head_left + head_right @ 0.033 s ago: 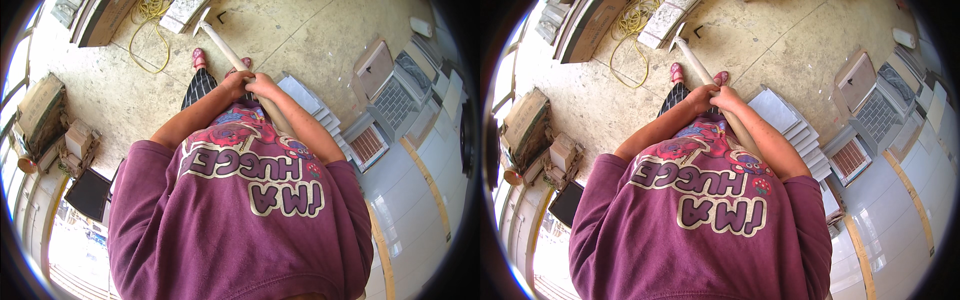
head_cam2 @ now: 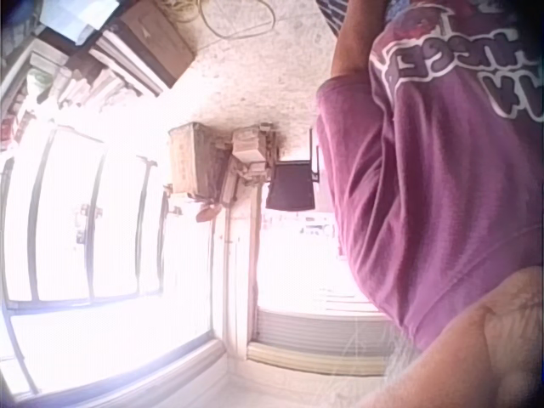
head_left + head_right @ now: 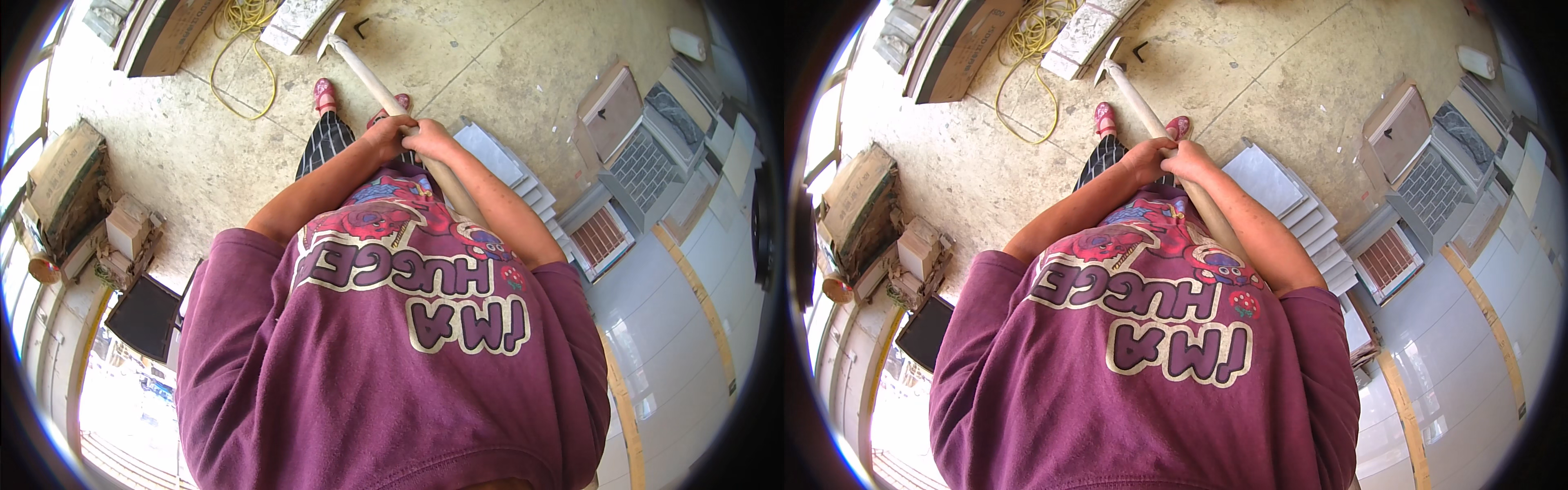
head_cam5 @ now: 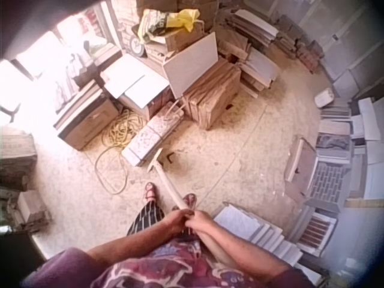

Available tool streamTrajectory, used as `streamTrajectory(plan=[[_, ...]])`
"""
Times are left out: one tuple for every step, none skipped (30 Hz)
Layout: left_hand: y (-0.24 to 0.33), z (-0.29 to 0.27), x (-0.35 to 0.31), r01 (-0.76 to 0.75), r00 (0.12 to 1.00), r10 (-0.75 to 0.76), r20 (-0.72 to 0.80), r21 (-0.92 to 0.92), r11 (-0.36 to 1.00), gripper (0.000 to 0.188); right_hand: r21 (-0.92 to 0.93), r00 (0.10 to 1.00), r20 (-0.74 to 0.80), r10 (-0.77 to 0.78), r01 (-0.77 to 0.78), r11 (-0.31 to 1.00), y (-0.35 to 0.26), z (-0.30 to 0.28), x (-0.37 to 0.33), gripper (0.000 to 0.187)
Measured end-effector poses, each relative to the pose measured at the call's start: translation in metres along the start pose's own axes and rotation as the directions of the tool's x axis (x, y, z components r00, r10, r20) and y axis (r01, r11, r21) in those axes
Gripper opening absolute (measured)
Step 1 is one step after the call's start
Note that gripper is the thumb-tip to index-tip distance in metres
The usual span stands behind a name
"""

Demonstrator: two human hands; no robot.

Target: The person uses a long-handled floor scraper by hand to remove debris or residues from the concrete floor of a warehouse or construction site.

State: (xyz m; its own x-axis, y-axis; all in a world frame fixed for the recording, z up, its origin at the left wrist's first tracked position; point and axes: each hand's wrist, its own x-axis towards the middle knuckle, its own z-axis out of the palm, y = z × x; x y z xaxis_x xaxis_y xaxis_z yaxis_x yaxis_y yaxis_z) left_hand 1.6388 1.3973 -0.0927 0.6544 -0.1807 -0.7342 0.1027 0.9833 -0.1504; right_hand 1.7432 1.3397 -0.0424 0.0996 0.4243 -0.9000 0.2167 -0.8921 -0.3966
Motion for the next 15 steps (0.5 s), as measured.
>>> streamTrajectory(plan=[[0.001, 0.004, 0.001, 0.032, 0.999, -0.032, -0.012, 0.004, 0.999, 0.020, -0.005, 1.000, 0.000, 0.013, -0.013, 1.000, 0.004, -0.002, 0.001, 0.034], [0.001, 0.013, -0.001, -0.006, 0.999, 0.006, -0.035, 0.011, 1.000, 0.023, 0.000, 1.000, -0.021, 0.023, -0.023, 1.000, 0.005, -0.006, -0.001, 0.034], [-0.002, 0.023, -0.003, -0.051, 0.997, 0.051, -0.057, 0.012, 0.999, 0.026, -0.003, 0.999, -0.039, 0.029, -0.029, 1.000, 0.004, -0.011, -0.005, 0.033], [-0.003, 0.032, -0.004, -0.095, 0.992, 0.095, -0.079, 0.015, 0.995, 0.029, -0.005, 0.998, -0.058, 0.036, -0.037, 0.999, 0.003, -0.016, -0.008, 0.033], [-0.003, 0.037, -0.002, -0.090, 0.994, 0.093, -0.064, 0.041, 0.995, 0.029, -0.031, 0.997, -0.061, 0.050, -0.052, 0.998, 0.002, -0.022, -0.012, 0.034], [-0.003, 0.042, 0.001, -0.086, 0.995, 0.090, -0.050, 0.067, 0.994, 0.028, -0.056, 0.996, -0.065, 0.064, -0.068, 0.996, 0.000, -0.028, -0.017, 0.034], [-0.003, 0.048, 0.005, -0.066, 0.997, 0.070, -0.035, 0.081, 0.995, 0.028, -0.080, 0.994, -0.070, 0.079, -0.084, 0.993, 0.000, -0.034, -0.019, 0.035], [-0.004, 0.054, 0.009, -0.044, 0.999, 0.046, -0.021, 0.099, 0.994, 0.028, -0.087, 0.992, -0.094, 0.079, -0.087, 0.992, 0.005, -0.039, -0.020, 0.035], [-0.007, 0.053, 0.022, -0.021, 1.000, 0.020, 0.015, 0.075, 0.997, 0.028, -0.132, 0.989, -0.111, 0.096, -0.110, 0.985, 0.006, -0.043, -0.022, 0.035], [-0.011, 0.050, 0.036, 0.003, 0.999, -0.005, 0.052, 0.051, 0.999, 0.029, -0.178, 0.985, -0.129, 0.112, -0.134, 0.975, 0.006, -0.049, -0.026, 0.035], [-0.012, 0.054, 0.039, 0.030, 0.996, -0.033, 0.086, 0.031, 0.999, 0.029, -0.218, 0.981, -0.146, 0.128, -0.158, 0.963, 0.004, -0.053, -0.029, 0.035], [-0.013, 0.058, 0.042, 0.058, 0.991, -0.062, 0.116, 0.039, 0.998, 0.031, -0.242, 0.975, -0.177, 0.133, -0.174, 0.954, 0.000, -0.058, -0.035, 0.035], [-0.013, 0.061, 0.044, 0.073, 0.989, -0.077, 0.127, 0.042, 0.996, 0.031, -0.234, 0.972, -0.180, 0.149, -0.189, 0.954, 0.000, -0.061, -0.037, 0.035], [-0.012, 0.064, 0.045, 0.088, 0.986, -0.094, 0.138, 0.048, 0.995, 0.031, -0.223, 0.969, -0.184, 0.164, -0.204, 0.953, 0.000, -0.063, -0.039, 0.036], [-0.011, 0.067, 0.045, 0.102, 0.983, -0.109, 0.149, 0.054, 0.993, 0.031, -0.213, 0.966, -0.188, 0.179, -0.218, 0.952, 0.001, -0.065, -0.041, 0.037]])
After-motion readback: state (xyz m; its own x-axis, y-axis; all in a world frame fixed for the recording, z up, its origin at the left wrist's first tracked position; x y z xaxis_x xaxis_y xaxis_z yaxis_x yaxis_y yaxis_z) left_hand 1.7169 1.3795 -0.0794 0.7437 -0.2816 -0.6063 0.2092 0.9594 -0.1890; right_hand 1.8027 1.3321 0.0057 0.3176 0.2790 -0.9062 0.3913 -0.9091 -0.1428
